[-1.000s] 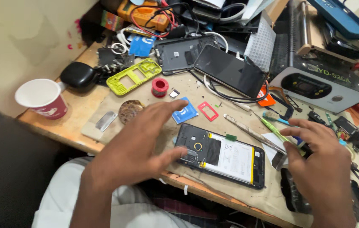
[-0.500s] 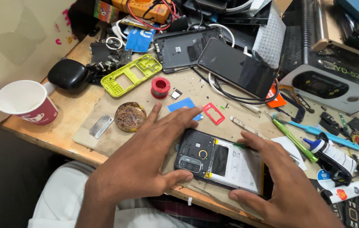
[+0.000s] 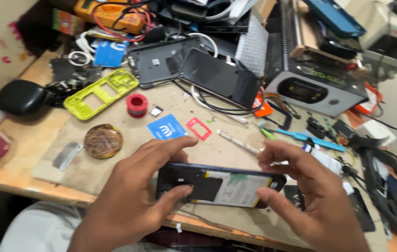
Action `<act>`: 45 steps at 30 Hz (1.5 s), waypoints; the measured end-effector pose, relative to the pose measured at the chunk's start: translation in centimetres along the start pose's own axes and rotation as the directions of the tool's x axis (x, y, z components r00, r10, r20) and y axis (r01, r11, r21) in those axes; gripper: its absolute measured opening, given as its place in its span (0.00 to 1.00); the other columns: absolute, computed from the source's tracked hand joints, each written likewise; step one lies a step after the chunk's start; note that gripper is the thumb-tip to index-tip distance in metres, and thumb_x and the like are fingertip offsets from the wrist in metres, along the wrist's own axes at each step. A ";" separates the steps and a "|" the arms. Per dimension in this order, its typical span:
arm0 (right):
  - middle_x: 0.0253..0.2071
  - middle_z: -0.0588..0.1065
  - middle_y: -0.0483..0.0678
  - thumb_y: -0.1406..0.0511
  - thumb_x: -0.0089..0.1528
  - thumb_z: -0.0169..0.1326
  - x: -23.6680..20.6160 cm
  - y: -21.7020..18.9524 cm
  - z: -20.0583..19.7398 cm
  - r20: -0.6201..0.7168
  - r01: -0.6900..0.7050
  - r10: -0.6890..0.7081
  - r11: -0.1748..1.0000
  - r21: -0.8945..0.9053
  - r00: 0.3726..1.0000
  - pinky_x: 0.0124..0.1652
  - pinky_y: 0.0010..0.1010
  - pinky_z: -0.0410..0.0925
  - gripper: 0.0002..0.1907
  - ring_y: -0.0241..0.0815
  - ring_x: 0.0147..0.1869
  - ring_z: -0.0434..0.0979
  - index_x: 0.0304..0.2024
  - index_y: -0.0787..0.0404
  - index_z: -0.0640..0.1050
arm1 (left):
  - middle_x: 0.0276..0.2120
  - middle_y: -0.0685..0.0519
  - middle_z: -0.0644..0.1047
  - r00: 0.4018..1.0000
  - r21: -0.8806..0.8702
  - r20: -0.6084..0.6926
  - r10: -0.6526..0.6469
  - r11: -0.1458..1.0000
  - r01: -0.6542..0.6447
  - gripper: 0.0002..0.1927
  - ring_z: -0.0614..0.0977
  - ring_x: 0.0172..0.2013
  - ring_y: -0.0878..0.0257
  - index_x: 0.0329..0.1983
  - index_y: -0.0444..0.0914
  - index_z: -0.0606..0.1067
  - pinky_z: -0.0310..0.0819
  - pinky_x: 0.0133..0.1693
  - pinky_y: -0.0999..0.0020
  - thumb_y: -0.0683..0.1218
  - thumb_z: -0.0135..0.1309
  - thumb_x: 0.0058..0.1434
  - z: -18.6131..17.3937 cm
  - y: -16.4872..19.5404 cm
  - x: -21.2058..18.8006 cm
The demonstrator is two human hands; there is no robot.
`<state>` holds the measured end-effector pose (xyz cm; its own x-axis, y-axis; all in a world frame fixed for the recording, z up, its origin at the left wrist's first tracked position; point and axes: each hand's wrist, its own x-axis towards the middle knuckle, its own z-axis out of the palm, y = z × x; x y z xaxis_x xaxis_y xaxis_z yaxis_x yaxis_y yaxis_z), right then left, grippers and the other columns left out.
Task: The person uses a green pry tool and screwdriver to work on the inside of a disassembled smartphone on a cluttered repair bench, prying at the battery and internal components and handling small parts. At the end the person reassembles the phone, presses its side, and the screen lights up as they hold and tap it.
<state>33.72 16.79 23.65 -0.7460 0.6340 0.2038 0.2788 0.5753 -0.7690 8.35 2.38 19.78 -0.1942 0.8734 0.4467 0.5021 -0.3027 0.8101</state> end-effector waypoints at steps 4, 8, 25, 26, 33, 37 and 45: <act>0.48 0.80 0.53 0.72 0.60 0.64 -1.1 0.5 -2.0 0.088 -0.023 0.006 0.982 0.189 0.996 0.54 0.30 0.74 0.14 0.41 0.54 0.81 0.49 0.68 0.81 | 0.43 0.52 0.82 0.999 -0.037 -0.014 -0.033 0.999 0.032 0.33 0.85 0.45 0.61 0.62 0.40 0.74 0.76 0.49 0.67 0.40 0.66 0.50 0.5 0.2 0.0; 0.42 0.82 0.47 0.68 0.57 0.68 -1.7 0.7 -2.5 0.116 -0.070 0.075 0.997 -0.045 0.990 0.45 0.28 0.75 0.10 0.39 0.44 0.80 0.41 0.65 0.85 | 0.43 0.52 0.82 0.999 -0.136 0.025 -0.041 0.990 0.045 0.24 0.86 0.45 0.61 0.52 0.38 0.79 0.78 0.48 0.67 0.38 0.65 0.50 0.5 0.3 0.1; 0.42 0.81 0.48 0.67 0.58 0.69 -1.8 1.4 -3.0 0.290 0.087 -0.073 0.996 -0.035 0.954 0.50 0.34 0.71 0.09 0.42 0.51 0.81 0.39 0.61 0.82 | 0.37 0.54 0.84 0.979 -0.077 0.018 0.202 0.977 -0.200 0.11 0.85 0.44 0.61 0.39 0.38 0.82 0.73 0.50 0.64 0.43 0.68 0.53 0.3 0.4 -0.1; 0.43 0.81 0.48 0.67 0.58 0.69 -1.6 1.1 -2.8 0.319 0.096 -0.086 0.995 -0.014 0.944 0.51 0.35 0.71 0.10 0.42 0.52 0.81 0.39 0.61 0.81 | 0.37 0.55 0.84 0.979 -0.069 0.020 0.203 0.977 -0.201 0.11 0.86 0.44 0.61 0.39 0.39 0.82 0.72 0.51 0.64 0.43 0.68 0.53 0.3 0.4 -0.2; 0.43 0.80 0.45 0.63 0.53 0.69 -1.2 -2.4 1.2 0.116 0.222 -0.205 0.962 -0.157 0.972 0.47 0.28 0.75 0.16 0.39 0.49 0.81 0.42 0.59 0.80 | 0.37 0.55 0.84 0.984 -0.056 0.015 0.177 0.983 -0.176 0.12 0.85 0.42 0.60 0.39 0.40 0.82 0.72 0.50 0.64 0.44 0.69 0.52 0.5 0.4 -0.2; 0.43 0.79 0.45 0.64 0.53 0.68 -1.2 -3.0 3.0 0.027 0.283 -0.288 0.914 -0.290 0.957 0.42 0.27 0.75 0.15 0.39 0.46 0.84 0.41 0.57 0.81 | 0.37 0.55 0.84 0.988 -0.061 0.010 0.154 0.986 -0.153 0.11 0.85 0.42 0.61 0.39 0.39 0.82 0.73 0.50 0.66 0.44 0.69 0.52 0.5 0.4 -0.2; 0.41 0.78 0.45 0.67 0.56 0.66 -1.0 -3.3 3.3 0.050 0.304 -0.308 0.878 -0.369 0.950 0.36 0.27 0.74 0.12 0.37 0.41 0.83 0.43 0.57 0.82 | 0.37 0.55 0.84 0.989 -0.084 0.009 0.146 0.986 -0.145 0.11 0.85 0.42 0.61 0.39 0.40 0.82 0.73 0.50 0.66 0.44 0.68 0.53 0.5 0.2 -0.1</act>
<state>31.55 12.52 23.94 -0.8249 0.3993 0.4002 0.2414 0.8889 -0.3893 8.90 2.45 19.69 -0.1112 0.8234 0.5565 0.4522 -0.4568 0.7661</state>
